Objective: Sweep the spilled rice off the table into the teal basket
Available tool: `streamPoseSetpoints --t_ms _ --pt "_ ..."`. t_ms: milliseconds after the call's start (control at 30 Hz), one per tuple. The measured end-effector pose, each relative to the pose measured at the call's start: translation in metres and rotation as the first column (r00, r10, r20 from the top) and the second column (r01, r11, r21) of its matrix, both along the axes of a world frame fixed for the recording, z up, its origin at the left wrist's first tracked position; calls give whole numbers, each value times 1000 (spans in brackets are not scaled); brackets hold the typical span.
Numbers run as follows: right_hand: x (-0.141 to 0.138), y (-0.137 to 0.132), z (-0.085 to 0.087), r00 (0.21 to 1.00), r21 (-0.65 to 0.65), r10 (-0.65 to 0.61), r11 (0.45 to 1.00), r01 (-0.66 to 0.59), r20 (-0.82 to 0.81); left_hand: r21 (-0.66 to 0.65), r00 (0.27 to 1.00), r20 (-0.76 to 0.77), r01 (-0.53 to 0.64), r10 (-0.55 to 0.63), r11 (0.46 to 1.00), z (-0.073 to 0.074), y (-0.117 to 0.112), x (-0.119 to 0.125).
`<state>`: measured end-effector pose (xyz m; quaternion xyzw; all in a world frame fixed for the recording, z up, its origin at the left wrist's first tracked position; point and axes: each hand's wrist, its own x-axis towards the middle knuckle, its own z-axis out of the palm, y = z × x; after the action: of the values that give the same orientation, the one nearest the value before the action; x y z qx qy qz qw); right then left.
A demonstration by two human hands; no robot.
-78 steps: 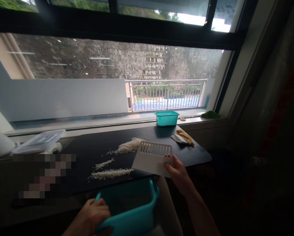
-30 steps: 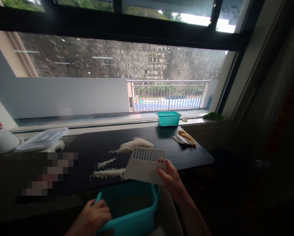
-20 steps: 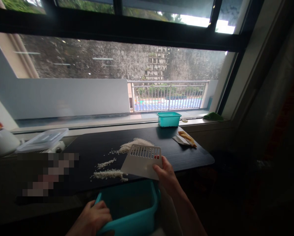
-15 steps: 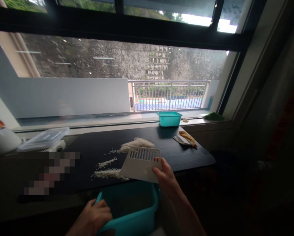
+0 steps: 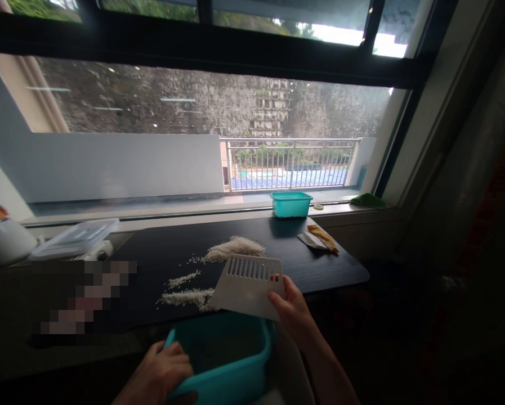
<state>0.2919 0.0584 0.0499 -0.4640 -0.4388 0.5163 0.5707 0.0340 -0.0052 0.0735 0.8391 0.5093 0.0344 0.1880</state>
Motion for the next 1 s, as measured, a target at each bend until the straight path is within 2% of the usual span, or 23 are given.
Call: streamPoseSetpoints --t_ms 167,433,733,1000 --pt "1 -4 2 1000 1 7 1000 -8 26 12 1000 -6 9 -9 1000 0 -1 0" --pt "-6 9 6 999 14 -14 1000 13 38 1 1000 -5 1 -1 1000 0 -2 -1" --pt "-4 -4 13 999 4 25 1000 -25 43 7 1000 -11 -2 2 1000 0 -2 -1" --pt "-18 8 10 999 7 46 999 -46 16 8 1000 4 -1 1 1000 -2 -2 -2"
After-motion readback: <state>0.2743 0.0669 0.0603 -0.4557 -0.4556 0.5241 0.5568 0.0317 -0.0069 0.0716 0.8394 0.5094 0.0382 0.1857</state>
